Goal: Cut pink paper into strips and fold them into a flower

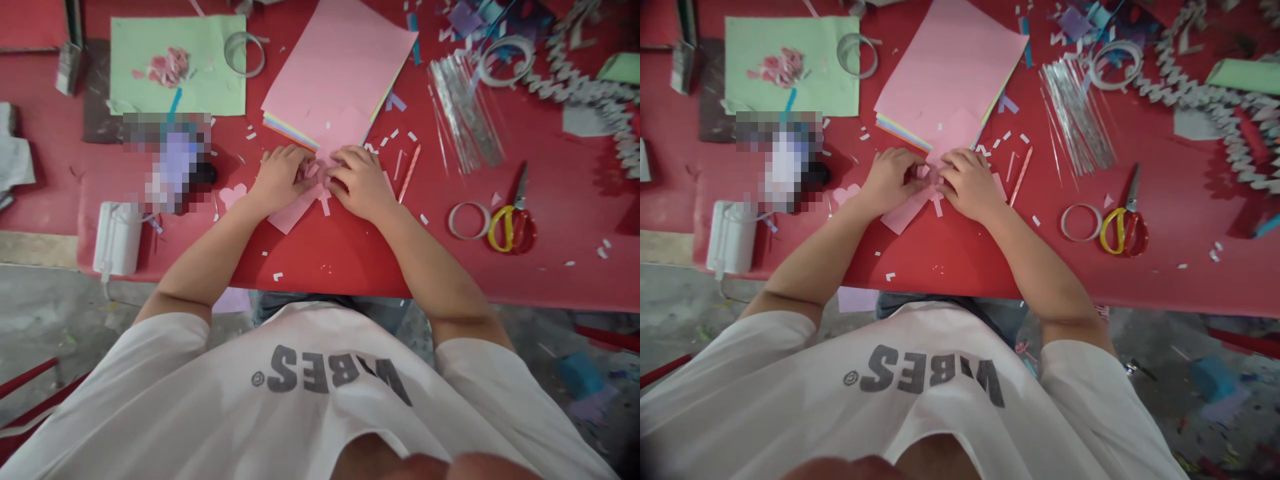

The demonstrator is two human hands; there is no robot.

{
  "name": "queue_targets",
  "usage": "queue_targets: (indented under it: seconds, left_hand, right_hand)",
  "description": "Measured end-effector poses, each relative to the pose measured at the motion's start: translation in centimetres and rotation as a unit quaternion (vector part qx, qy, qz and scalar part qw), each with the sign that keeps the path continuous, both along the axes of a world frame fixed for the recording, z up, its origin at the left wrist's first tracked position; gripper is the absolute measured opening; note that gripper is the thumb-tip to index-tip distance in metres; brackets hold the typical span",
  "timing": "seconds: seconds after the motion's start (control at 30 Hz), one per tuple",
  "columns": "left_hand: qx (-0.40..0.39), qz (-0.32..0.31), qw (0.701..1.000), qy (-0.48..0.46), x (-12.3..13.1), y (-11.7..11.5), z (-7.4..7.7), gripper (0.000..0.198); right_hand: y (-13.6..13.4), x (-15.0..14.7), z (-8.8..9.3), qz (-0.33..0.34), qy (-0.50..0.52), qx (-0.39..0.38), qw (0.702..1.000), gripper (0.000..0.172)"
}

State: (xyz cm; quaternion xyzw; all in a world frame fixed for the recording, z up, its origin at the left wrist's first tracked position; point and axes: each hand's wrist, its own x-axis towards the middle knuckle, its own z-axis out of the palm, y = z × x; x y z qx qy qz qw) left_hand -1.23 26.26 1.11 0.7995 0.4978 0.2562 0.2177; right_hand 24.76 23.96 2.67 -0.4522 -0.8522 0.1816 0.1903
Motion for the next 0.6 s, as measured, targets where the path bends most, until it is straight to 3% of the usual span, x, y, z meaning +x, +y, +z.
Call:
queue_targets:
  seconds: [0.23, 0.37, 0.47, 0.6]
  left_hand:
    - [0.005, -0.006, 1.0, -0.019, 0.1, 0.0, 0.0, 0.017]
    - [-0.059, -0.001, 0.991, -0.122, 0.1, 0.0, 0.5, 0.011]
    - [-0.087, 0.033, 0.975, -0.202, 0.3, 0.0, 0.8, 0.021]
    - [-0.104, 0.067, 0.966, -0.227, 0.7, -0.4, 0.7, 0.034]
  right_hand:
    - [-0.3, -0.4, 0.2, 0.017, 0.005, -0.007, 1.0, 0.056]
    - [-0.4, -0.3, 0.3, 0.005, 0.018, 0.0, 1.0, 0.051]
    - [-0.8, -0.2, 0.4, -0.024, 0.048, 0.007, 0.999, 0.047]
    - [-1.9, -0.7, 0.5, -0.059, 0.144, -0.02, 0.988, 0.045]
